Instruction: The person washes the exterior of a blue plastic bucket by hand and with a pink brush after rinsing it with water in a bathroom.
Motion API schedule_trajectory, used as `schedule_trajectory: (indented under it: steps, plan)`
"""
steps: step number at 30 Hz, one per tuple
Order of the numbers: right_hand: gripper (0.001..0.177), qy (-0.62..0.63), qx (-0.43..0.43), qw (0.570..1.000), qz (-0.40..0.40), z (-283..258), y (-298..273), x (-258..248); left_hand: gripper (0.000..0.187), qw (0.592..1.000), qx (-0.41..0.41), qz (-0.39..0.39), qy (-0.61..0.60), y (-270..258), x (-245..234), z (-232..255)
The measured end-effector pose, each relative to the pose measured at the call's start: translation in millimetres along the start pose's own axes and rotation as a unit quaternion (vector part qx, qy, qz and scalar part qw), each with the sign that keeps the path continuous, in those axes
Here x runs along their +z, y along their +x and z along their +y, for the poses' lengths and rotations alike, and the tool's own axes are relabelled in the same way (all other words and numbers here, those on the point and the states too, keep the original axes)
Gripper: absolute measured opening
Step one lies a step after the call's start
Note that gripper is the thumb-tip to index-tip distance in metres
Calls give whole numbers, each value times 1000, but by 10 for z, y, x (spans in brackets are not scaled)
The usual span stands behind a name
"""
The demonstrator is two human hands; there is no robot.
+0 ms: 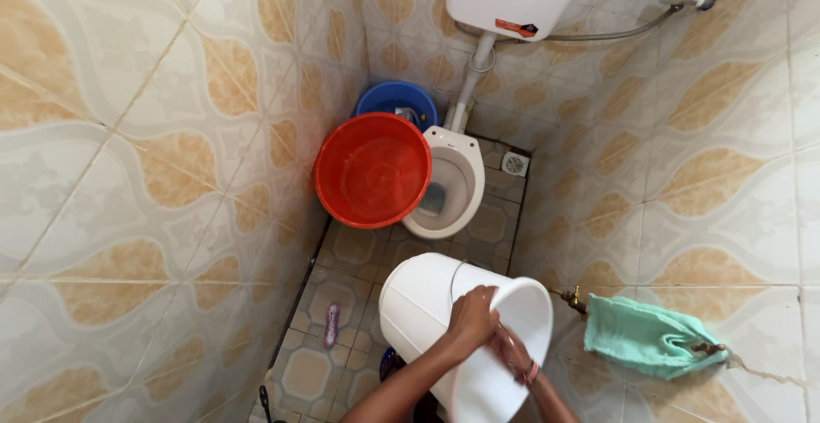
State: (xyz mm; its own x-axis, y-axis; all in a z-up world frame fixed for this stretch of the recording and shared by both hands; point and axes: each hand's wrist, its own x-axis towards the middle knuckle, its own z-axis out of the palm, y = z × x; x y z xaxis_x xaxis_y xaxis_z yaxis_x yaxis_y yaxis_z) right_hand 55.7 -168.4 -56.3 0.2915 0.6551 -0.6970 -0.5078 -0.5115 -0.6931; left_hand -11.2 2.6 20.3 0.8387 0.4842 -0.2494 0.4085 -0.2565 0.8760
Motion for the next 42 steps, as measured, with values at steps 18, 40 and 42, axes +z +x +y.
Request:
schedule_trajectory:
  steps: [18,40,42]
  plan:
    - [39,424,94,900,27,-58,654,840,29,952,-88,147,-253,1,48,-1121]
    - [24,217,-31,964,151,-56,529,271,43,964,113,238,-33,-459,-547,-1393]
    - [22,265,-13,957,116,-8,401,238,52,969,125,209,-31,-285,-513,-1539]
